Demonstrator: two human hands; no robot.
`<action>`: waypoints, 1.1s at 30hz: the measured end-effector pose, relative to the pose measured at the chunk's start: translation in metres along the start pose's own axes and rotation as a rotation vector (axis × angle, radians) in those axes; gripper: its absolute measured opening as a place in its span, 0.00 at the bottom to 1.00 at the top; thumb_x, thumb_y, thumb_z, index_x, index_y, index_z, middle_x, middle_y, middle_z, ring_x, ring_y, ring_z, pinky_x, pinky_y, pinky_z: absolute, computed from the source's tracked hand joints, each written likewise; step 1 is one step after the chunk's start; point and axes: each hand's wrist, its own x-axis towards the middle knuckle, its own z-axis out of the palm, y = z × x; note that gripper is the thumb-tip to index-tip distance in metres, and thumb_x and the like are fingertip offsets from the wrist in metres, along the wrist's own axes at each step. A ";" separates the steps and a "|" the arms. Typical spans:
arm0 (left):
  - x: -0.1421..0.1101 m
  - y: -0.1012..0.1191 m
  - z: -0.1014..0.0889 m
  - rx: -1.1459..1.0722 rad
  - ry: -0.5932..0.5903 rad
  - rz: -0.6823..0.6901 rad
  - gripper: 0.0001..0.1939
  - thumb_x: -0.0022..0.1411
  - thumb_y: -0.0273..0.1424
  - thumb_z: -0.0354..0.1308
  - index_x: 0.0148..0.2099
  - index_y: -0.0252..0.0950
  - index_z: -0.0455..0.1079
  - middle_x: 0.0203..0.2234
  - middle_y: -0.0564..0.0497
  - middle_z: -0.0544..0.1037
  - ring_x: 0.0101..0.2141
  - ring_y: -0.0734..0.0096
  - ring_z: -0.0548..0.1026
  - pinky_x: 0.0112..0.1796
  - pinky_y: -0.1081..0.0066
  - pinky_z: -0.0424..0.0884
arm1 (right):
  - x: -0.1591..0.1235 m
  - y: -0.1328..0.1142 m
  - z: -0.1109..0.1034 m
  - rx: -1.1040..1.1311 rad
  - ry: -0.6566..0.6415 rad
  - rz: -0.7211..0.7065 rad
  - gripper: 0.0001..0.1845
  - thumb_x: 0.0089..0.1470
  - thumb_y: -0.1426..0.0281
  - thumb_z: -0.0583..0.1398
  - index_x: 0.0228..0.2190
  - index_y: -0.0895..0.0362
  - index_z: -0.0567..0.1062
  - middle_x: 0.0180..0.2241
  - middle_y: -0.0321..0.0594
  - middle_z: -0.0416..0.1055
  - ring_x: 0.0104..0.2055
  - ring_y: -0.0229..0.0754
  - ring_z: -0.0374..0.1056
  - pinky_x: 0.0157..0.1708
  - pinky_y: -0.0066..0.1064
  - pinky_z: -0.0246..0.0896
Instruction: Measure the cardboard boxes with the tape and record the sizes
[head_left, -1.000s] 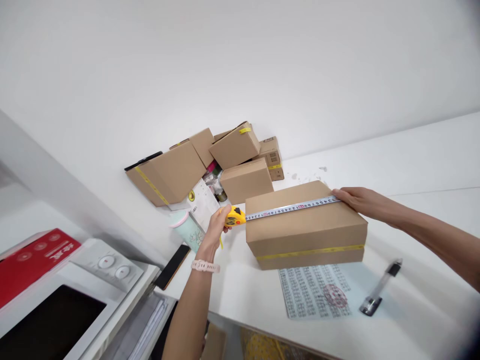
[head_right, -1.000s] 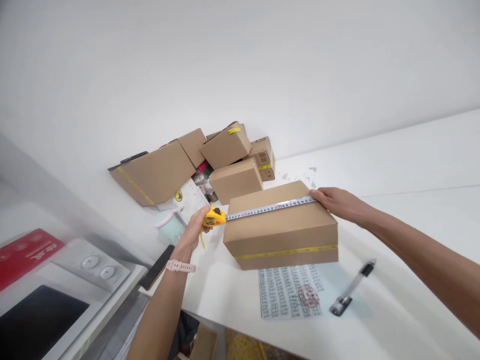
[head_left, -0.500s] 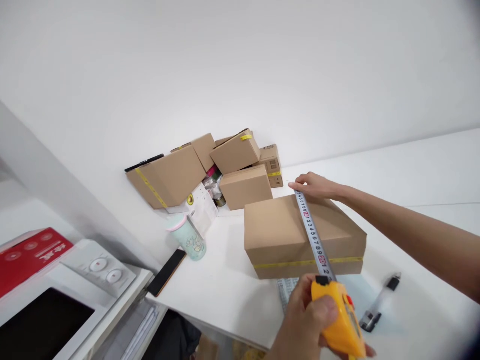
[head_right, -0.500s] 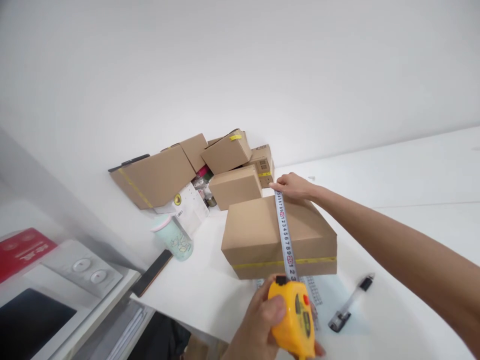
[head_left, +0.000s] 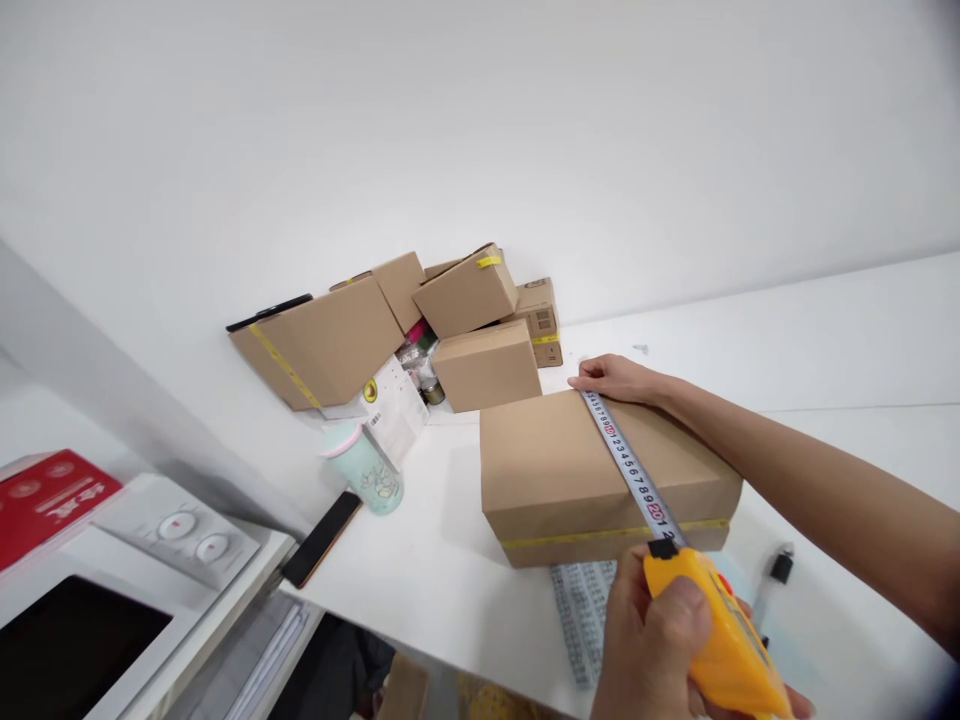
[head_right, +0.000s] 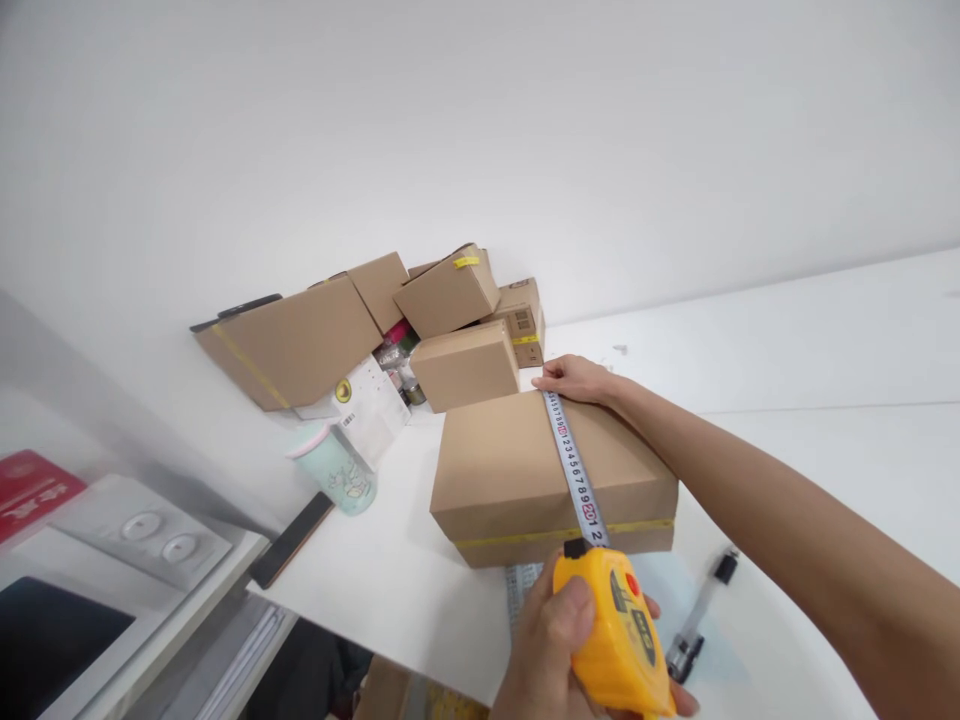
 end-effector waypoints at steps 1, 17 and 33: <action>-0.001 0.000 0.001 0.007 0.010 -0.007 0.35 0.52 0.59 0.65 0.49 0.37 0.66 0.43 0.47 0.70 0.31 0.63 0.81 0.25 0.66 0.78 | 0.000 0.001 0.000 0.012 -0.001 -0.004 0.31 0.48 0.40 0.60 0.20 0.53 0.61 0.23 0.35 0.63 0.28 0.40 0.59 0.31 0.34 0.54; -0.065 0.036 -0.057 0.351 0.431 0.417 0.44 0.45 0.52 0.75 0.61 0.48 0.62 0.40 0.46 0.75 0.36 0.59 0.78 0.28 0.69 0.78 | -0.092 0.012 -0.030 0.409 0.574 0.316 0.29 0.63 0.45 0.51 0.38 0.56 0.76 0.42 0.54 0.77 0.44 0.51 0.72 0.42 0.39 0.69; -0.005 0.108 -0.094 0.392 0.462 0.542 0.30 0.53 0.47 0.68 0.53 0.39 0.65 0.46 0.46 0.76 0.29 0.67 0.79 0.24 0.70 0.75 | -0.126 -0.030 -0.023 0.026 0.420 0.223 0.30 0.57 0.41 0.54 0.49 0.46 0.77 0.42 0.44 0.77 0.43 0.54 0.72 0.39 0.42 0.68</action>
